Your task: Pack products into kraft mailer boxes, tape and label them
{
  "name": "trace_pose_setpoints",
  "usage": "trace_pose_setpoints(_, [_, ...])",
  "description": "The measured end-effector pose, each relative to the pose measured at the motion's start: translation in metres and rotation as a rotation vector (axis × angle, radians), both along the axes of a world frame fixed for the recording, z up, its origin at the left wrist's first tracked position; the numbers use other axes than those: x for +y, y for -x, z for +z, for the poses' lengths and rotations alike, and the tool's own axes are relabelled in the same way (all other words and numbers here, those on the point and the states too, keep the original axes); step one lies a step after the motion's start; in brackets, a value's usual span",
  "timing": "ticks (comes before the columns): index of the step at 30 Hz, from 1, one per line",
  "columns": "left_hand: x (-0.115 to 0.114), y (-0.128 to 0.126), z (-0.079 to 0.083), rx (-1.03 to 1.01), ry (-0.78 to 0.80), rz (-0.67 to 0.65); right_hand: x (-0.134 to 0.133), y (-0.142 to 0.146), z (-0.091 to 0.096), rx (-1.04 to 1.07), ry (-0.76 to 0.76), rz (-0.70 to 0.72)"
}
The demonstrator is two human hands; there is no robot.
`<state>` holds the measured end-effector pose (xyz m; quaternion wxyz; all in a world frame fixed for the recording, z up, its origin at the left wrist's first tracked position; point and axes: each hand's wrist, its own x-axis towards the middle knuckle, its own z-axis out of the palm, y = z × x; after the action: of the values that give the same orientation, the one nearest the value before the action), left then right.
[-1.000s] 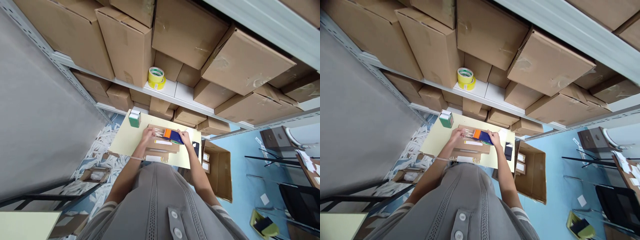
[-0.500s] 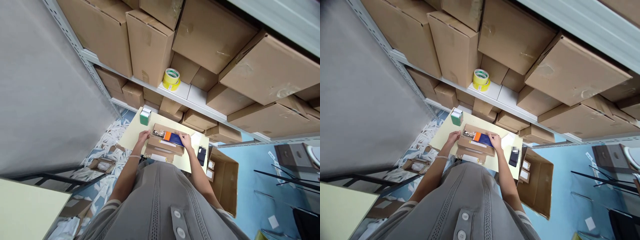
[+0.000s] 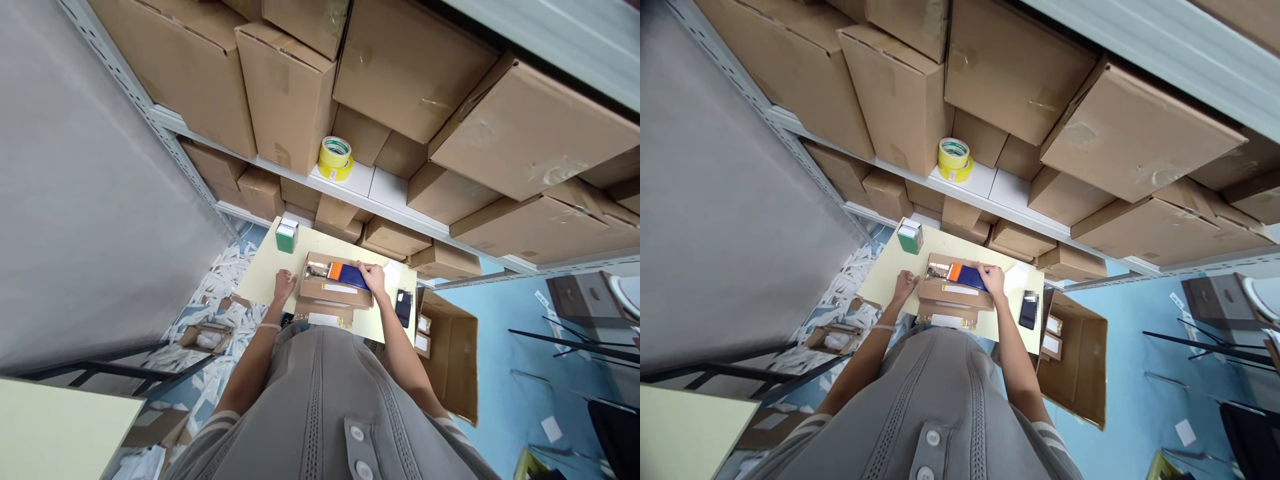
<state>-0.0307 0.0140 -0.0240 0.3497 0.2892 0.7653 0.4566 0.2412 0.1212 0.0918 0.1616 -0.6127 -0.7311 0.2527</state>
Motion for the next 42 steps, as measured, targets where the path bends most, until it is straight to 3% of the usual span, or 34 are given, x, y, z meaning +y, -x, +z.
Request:
trace_pose_setpoints(3, [-0.005, 0.009, 0.015, 0.176, -0.101, -0.154, 0.001, 0.002, 0.013, 0.006, 0.001, -0.014])
trace_pose_setpoints(8, [0.007, -0.003, 0.046, 0.665, -0.211, -0.774, 0.005, 0.016, 0.045, -0.140, -0.067, 0.093])
trace_pose_setpoints(12, [0.019, -0.023, 0.052, 0.720, -0.172, -0.972, 0.004, 0.029, 0.066, -0.258, -0.103, 0.187])
trace_pose_setpoints(17, [0.021, -0.028, 0.044, 0.686, -0.141, -0.992, 0.001, 0.031, 0.072, -0.357, -0.119, 0.220])
trace_pose_setpoints(24, [0.019, -0.026, 0.038, 0.631, -0.120, -0.956, 0.000, 0.010, 0.070, -0.352, -0.050, 0.229])
trace_pose_setpoints(31, [0.019, -0.024, 0.041, 0.582, -0.104, -0.971, 0.000, -0.007, 0.079, -0.382, -0.075, 0.249])
trace_pose_setpoints(34, [0.018, -0.023, 0.045, 0.584, -0.081, -0.986, 0.009, -0.044, 0.092, -0.438, -0.079, 0.229])
trace_pose_setpoints(40, [0.019, -0.023, 0.044, 0.593, -0.083, -0.983, 0.026, -0.166, 0.122, -0.715, -0.118, 0.019])
trace_pose_setpoints(42, [0.020, -0.024, 0.043, 0.598, -0.101, -0.982, 0.024, -0.182, 0.121, -0.816, -0.110, 0.000])
